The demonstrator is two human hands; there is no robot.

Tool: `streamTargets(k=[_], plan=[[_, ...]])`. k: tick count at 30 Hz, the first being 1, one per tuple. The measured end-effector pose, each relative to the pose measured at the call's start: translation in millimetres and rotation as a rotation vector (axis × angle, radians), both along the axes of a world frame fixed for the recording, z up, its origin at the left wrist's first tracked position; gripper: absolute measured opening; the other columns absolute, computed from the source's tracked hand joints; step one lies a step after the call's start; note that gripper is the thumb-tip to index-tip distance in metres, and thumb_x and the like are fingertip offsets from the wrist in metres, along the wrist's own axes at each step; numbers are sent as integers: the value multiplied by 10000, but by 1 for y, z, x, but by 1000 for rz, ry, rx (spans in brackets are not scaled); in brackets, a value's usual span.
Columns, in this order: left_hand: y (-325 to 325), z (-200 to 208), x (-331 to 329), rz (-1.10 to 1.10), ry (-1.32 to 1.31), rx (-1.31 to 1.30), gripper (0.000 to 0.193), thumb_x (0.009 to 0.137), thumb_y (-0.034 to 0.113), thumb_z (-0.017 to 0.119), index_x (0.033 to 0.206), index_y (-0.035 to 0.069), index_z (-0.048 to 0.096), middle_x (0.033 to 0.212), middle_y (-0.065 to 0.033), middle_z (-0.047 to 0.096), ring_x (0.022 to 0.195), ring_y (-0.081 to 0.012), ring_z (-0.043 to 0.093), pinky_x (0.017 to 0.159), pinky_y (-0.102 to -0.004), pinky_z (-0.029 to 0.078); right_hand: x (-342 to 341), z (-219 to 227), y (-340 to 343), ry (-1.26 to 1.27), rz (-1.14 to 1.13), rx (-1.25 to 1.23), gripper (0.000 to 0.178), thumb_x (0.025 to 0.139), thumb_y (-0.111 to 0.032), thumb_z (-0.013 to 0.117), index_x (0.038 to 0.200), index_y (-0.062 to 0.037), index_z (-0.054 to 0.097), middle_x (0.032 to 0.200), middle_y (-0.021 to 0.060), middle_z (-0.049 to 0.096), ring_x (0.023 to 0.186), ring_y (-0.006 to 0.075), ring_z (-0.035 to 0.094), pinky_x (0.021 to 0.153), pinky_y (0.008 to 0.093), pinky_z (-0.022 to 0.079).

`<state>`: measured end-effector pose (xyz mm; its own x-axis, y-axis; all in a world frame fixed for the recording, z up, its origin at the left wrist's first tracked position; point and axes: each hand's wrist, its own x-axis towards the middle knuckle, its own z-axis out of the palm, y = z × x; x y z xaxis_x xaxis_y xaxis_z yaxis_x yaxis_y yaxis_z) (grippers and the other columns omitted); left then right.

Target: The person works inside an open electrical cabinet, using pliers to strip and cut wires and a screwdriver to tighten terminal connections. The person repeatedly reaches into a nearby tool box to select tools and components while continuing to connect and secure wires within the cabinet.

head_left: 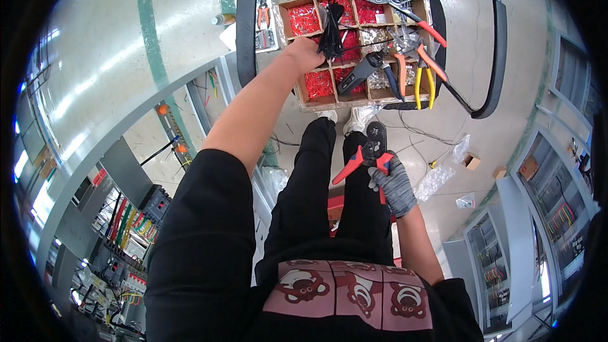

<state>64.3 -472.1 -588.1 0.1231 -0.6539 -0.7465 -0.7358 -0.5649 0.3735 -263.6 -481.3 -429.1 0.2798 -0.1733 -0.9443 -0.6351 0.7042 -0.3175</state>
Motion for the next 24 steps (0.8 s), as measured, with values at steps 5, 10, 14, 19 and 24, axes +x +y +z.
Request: streamTargets(k=[5,10,14,19,24], plan=[[7,-6,2,4,-24,-135,299,843,275,536,916,10,657,933,-183,655,900,-325,635,810,-411,501,0,-1,1,4,-16,-28,246,855,-29,621,1080,-40,521,757,27,606,574,84,570,511,208,460],[11,59,2,-84,-215,-224,135,807,114,584,904,28,621,885,-188,656,873,-334,640,752,-446,515,-3,-4,3,-18,16,1,241,857,-25,616,1080,-35,525,791,33,623,576,86,573,515,208,463],[16,87,1,359,-157,-517,89,805,27,573,890,43,589,883,-196,636,840,-366,629,724,-461,508,0,-8,6,0,34,23,232,856,-26,617,1071,-35,529,778,32,621,571,88,572,514,210,462],[0,73,13,596,-346,-683,85,842,51,569,908,4,593,932,-212,620,857,-394,607,764,-451,496,4,-7,7,-57,19,37,267,848,-19,623,1091,-44,512,792,27,615,564,94,581,493,221,461],[21,69,-7,482,-365,-627,223,807,-1,552,1020,0,618,1045,-183,604,1030,-352,556,861,-440,458,-8,-17,11,-34,53,32,279,844,-10,621,1094,-46,502,803,25,610,568,98,585,485,227,465]])
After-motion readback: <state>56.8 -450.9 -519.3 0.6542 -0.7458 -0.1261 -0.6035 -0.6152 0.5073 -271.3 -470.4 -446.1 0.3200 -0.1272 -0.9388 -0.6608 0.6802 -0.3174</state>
